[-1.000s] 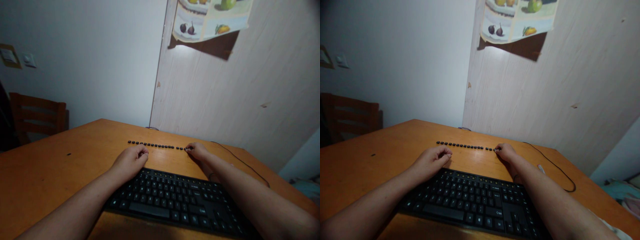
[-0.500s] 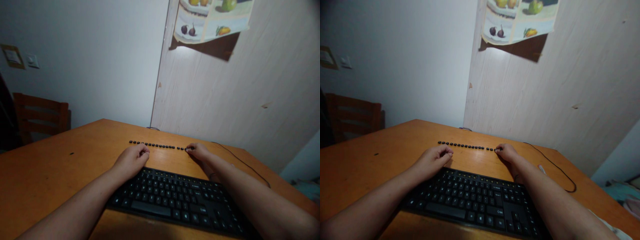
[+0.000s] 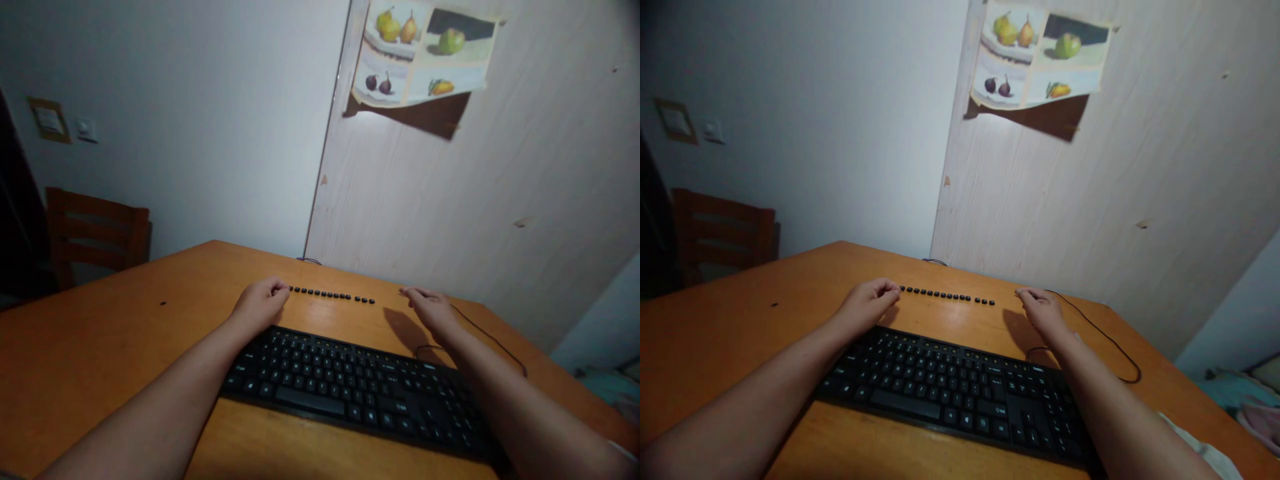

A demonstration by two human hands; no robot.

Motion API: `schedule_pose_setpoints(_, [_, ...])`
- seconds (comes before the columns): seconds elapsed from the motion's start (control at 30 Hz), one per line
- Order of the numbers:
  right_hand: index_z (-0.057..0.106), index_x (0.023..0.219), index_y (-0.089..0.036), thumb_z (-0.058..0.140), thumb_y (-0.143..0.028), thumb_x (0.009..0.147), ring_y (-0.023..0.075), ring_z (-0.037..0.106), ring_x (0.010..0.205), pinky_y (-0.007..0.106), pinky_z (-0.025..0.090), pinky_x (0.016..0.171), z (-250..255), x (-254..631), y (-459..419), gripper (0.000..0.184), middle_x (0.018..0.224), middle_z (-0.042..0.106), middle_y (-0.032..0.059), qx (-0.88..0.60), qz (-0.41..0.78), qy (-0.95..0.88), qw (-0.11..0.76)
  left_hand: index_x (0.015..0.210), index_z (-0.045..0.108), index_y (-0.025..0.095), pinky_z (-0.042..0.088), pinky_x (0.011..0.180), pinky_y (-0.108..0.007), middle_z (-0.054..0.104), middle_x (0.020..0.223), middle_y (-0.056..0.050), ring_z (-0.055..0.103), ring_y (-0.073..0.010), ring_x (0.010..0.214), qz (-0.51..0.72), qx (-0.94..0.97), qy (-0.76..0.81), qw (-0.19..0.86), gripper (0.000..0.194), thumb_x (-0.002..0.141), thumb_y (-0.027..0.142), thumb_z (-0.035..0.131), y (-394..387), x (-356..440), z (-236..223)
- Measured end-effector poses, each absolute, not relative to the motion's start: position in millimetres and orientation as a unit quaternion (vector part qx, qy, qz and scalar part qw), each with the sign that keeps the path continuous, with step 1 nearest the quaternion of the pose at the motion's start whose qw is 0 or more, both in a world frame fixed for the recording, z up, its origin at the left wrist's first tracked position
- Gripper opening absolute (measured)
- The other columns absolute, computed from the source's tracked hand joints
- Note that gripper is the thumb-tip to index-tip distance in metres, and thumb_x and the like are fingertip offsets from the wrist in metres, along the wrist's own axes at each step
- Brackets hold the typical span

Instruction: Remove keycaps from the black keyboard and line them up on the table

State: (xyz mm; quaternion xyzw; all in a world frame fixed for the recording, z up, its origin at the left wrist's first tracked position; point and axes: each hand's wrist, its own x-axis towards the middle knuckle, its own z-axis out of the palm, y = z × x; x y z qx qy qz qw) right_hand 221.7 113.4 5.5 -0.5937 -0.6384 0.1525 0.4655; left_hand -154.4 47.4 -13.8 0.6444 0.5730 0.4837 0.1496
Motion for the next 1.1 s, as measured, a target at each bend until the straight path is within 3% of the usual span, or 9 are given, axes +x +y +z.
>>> schedule_pose_setpoints(0.2, [0.056,0.075,-0.020,0.067,-0.045,0.071,0.0103,0.044,0.043,0.023,0.033,0.041,15,214,74,0.027,0.058,0.058,-0.0012,-0.557,0.247,-0.579,0.541,0.069,0.060,0.016,0.037,0.052,-0.021,0.059,0.062,0.000,0.051,-0.0121,0.056,0.579,0.538,0.570,0.225,0.018,0.072,0.034,0.057,52,-162,-18])
schedule_pose_setpoints(0.47, [0.062,0.077,-0.017,0.076,-0.050,0.064,0.0093,0.044,0.046,0.022,0.032,0.040,39,202,31,0.038,0.063,0.059,0.0017,-0.511,0.265,-0.569,0.588,0.073,0.059,0.015,0.038,0.049,-0.019,0.064,0.070,-0.004,0.055,-0.0120,0.060,0.680,0.387,0.531,0.325,0.015,0.067,0.029,0.060,52,-168,-7])
schedule_pose_setpoints(0.87, [0.057,0.077,-0.017,0.070,-0.056,0.071,0.0069,0.038,0.044,0.021,0.027,0.040,40,157,-4,0.041,0.059,0.053,-0.0025,-0.448,0.410,-0.588,0.534,0.077,0.057,0.015,0.041,0.051,-0.020,0.064,0.066,-0.002,0.054,-0.0077,0.050,0.662,0.231,0.551,0.453,0.010,0.072,0.023,0.060,48,-195,-3])
schedule_pose_setpoints(1.1, [0.055,0.077,-0.018,0.069,-0.055,0.072,0.0077,0.042,0.043,0.021,0.031,0.040,27,108,-9,0.040,0.059,0.058,-0.0012,-0.429,0.435,-0.636,0.471,0.084,0.056,0.015,0.050,0.063,-0.022,0.066,0.078,-0.006,0.061,-0.0101,0.062,0.654,0.241,0.523,0.490,0.022,0.088,0.037,0.051,34,-205,-16])
